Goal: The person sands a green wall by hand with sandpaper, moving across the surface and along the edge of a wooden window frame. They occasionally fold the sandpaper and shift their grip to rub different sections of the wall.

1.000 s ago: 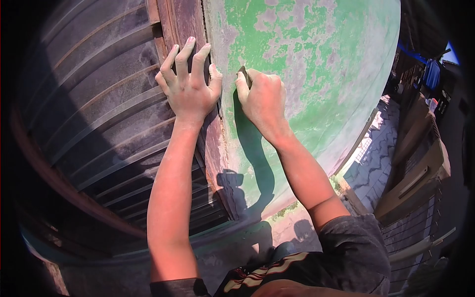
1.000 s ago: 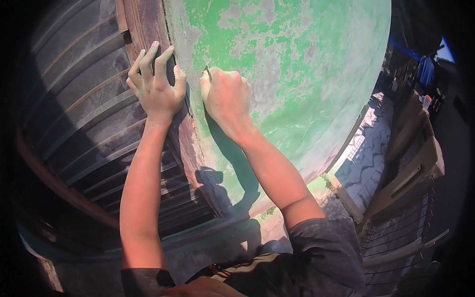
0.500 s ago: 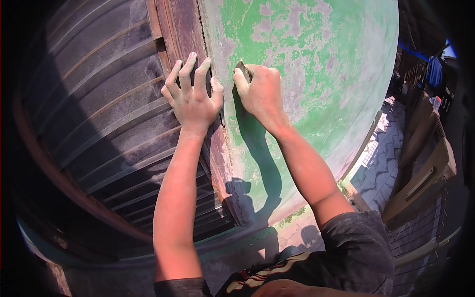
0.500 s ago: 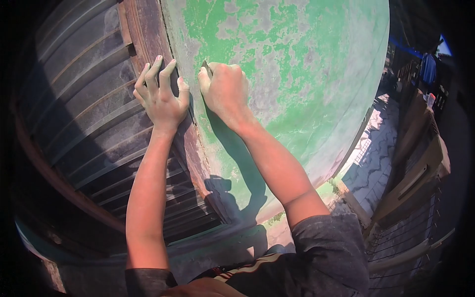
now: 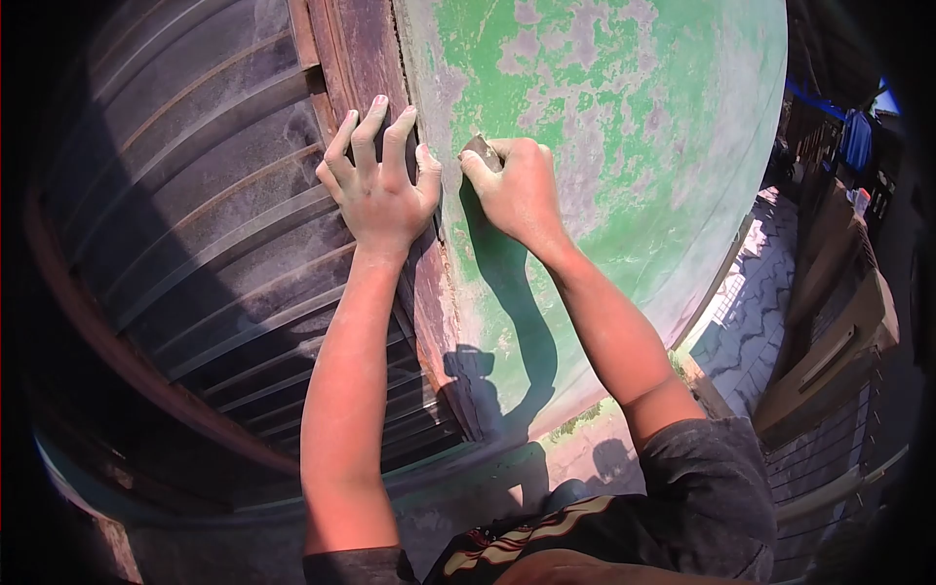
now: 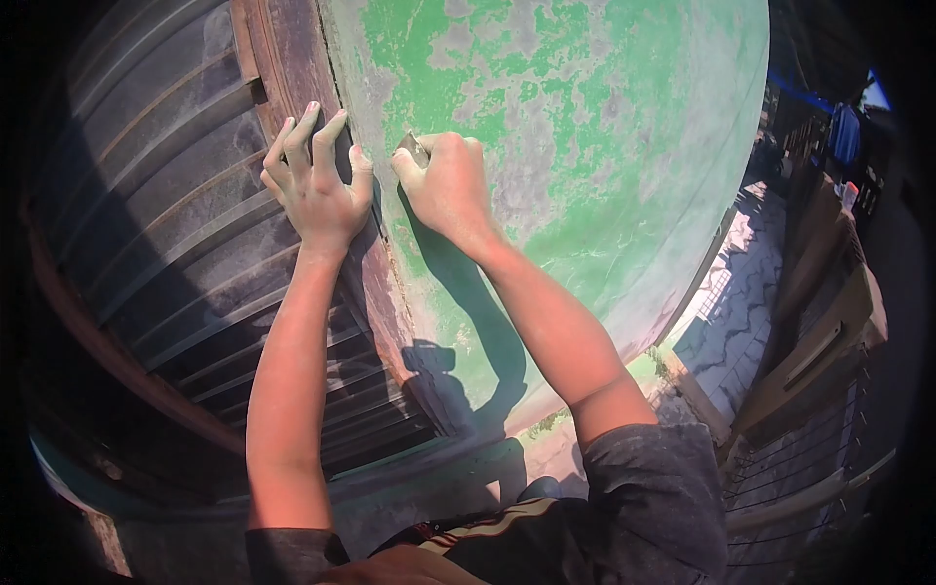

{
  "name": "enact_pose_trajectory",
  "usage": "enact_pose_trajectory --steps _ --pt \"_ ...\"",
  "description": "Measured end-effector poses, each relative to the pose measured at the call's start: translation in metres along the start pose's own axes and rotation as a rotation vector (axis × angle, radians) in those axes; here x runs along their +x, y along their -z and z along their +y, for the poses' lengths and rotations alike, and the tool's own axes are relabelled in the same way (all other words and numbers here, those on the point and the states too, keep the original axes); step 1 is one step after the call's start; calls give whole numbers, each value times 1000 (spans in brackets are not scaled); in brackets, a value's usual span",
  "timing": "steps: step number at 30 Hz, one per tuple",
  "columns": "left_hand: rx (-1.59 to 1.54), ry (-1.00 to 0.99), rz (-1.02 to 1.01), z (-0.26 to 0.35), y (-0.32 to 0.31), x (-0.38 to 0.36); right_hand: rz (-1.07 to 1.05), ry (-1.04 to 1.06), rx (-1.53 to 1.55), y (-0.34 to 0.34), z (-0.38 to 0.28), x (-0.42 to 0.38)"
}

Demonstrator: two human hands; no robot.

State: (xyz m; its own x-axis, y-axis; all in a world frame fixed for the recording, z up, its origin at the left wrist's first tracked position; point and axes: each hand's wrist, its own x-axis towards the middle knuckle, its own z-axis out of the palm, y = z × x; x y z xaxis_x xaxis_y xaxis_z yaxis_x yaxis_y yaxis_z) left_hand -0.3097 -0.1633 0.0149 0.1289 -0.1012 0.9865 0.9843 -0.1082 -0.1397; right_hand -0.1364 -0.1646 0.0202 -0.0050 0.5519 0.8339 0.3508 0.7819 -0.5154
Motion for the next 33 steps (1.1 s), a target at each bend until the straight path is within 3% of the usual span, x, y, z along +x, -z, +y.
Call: enact_pose_trajectory --steps 5,11,17,20,23,27,33 --pt "0 -10 -6 -1 1 -1 24 -88 13 13 -7 26" --pt "5 -8 2 -1 0 1 -152 10 -152 18 0 24" --pt "7 1 2 -1 0 0 -10 66 -134 21 -9 42" --pt "7 4 4 0 0 -1 -157 191 -271 12 3 22" --pt "7 2 7 0 0 -1 -188 127 -260 22 -7 34" --pt "14 4 4 0 0 -1 -73 147 -136 25 -8 45" --pt "6 5 4 0 0 0 -210 267 -234 20 11 32"
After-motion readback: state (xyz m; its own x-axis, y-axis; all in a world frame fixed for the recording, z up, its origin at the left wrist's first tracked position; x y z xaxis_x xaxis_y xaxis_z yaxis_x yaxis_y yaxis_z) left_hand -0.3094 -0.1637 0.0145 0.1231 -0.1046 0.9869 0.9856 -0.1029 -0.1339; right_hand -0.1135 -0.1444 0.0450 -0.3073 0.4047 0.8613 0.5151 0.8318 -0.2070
